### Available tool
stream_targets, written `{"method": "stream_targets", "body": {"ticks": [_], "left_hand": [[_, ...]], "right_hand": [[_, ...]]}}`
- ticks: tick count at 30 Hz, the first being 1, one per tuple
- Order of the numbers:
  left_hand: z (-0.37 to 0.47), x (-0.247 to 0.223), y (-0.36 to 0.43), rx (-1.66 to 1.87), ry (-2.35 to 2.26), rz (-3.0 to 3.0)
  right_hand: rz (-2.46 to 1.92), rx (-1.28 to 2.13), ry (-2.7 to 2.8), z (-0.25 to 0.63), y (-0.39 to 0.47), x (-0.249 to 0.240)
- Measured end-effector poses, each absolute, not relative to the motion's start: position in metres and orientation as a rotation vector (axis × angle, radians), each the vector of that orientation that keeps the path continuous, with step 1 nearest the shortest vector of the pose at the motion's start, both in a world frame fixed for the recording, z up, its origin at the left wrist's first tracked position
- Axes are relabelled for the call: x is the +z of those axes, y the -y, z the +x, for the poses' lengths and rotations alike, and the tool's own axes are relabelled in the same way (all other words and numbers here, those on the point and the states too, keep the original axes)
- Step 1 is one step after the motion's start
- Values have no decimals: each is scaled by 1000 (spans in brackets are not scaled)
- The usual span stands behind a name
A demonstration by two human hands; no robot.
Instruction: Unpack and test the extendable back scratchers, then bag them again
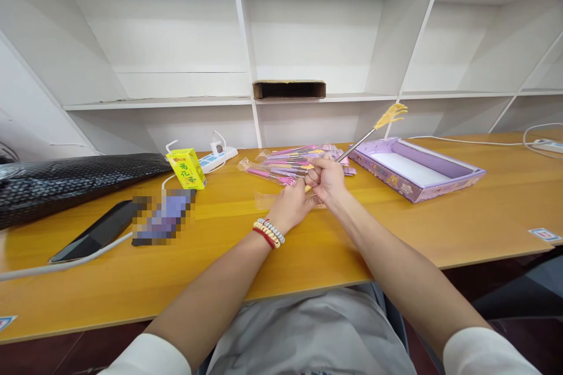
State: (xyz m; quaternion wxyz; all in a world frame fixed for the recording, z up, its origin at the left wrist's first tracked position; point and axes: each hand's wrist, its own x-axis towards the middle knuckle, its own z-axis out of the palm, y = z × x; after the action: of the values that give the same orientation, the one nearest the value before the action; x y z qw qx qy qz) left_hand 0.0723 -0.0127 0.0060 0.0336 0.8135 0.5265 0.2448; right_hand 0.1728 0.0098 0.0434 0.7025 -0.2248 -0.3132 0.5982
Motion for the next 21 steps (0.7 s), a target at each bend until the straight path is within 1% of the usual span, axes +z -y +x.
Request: {"method": "stream_targets", "body": {"ticks": [7, 14, 19, 21], "left_hand": [[75, 4, 7, 870, -1510, 2449], [75, 5, 11, 866, -1417, 2432], [73, 9, 16, 1022, -1204, 2510], [73, 12, 17, 1030, -1149, 2515]], "right_hand": [[-474, 1342, 700, 181, -11, 49], [-474, 1394, 720, 190, -18, 44], [-441, 1404, 683, 194, -22, 38], [-409, 1424, 682, 194, -22, 36]]}}
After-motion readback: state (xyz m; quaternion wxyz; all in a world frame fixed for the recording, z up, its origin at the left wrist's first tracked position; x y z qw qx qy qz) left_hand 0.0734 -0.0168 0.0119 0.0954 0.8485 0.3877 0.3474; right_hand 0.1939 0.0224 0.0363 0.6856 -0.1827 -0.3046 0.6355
